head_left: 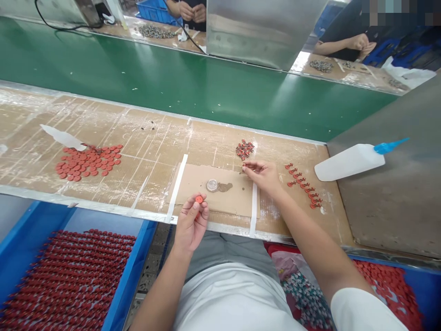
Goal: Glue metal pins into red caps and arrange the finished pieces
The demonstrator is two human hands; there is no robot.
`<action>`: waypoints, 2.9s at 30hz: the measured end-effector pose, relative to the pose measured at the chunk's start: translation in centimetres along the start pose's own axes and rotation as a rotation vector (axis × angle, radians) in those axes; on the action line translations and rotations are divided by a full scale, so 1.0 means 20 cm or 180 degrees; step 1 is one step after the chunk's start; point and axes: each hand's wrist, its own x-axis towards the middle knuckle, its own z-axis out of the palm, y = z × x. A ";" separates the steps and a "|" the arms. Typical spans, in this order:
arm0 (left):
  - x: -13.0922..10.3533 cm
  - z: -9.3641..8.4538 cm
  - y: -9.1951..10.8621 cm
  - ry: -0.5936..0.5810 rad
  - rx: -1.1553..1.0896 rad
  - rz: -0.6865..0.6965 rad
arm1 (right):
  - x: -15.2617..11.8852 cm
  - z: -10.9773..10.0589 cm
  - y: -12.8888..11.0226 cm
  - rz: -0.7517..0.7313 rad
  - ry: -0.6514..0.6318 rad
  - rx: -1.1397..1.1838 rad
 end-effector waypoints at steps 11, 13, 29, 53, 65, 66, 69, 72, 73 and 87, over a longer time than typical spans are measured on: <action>0.04 -0.01 0.04 0.0082 -0.0035 0.0188 | -0.14 0.23 -0.21 0.0647 0.0050 0.1460; 0.04 -0.02 0.04 0.0108 -0.0023 0.0198 | -0.16 0.26 -0.23 0.0523 0.0127 0.1261; 0.02 -0.01 0.04 0.0145 -0.0105 0.0192 | -0.21 0.39 -0.13 -0.1142 0.0048 -0.0486; 0.02 -0.01 0.05 0.0133 -0.0236 0.0196 | -0.20 0.41 -0.16 -0.1607 0.0310 -0.0090; -0.03 0.13 -0.01 -0.0004 -0.0015 -0.0074 | -0.29 0.30 -0.35 0.0593 0.0607 0.2515; -0.04 0.15 -0.02 -0.0044 -0.0014 -0.0116 | -0.31 0.30 -0.37 0.0576 0.0600 0.2513; -0.06 0.19 -0.05 -0.0171 -0.0034 -0.0221 | -0.39 0.28 -0.40 0.0376 0.0554 0.2298; -0.07 0.22 -0.06 -0.0260 -0.0052 -0.0276 | -0.45 0.28 -0.41 0.0115 0.0556 0.1906; -0.08 0.22 -0.07 -0.0271 -0.0047 -0.0289 | -0.47 0.28 -0.41 0.0027 0.0572 0.1752; -0.08 0.22 -0.11 -0.0178 0.0058 -0.0197 | -0.52 0.27 -0.35 -0.0794 0.0558 0.0951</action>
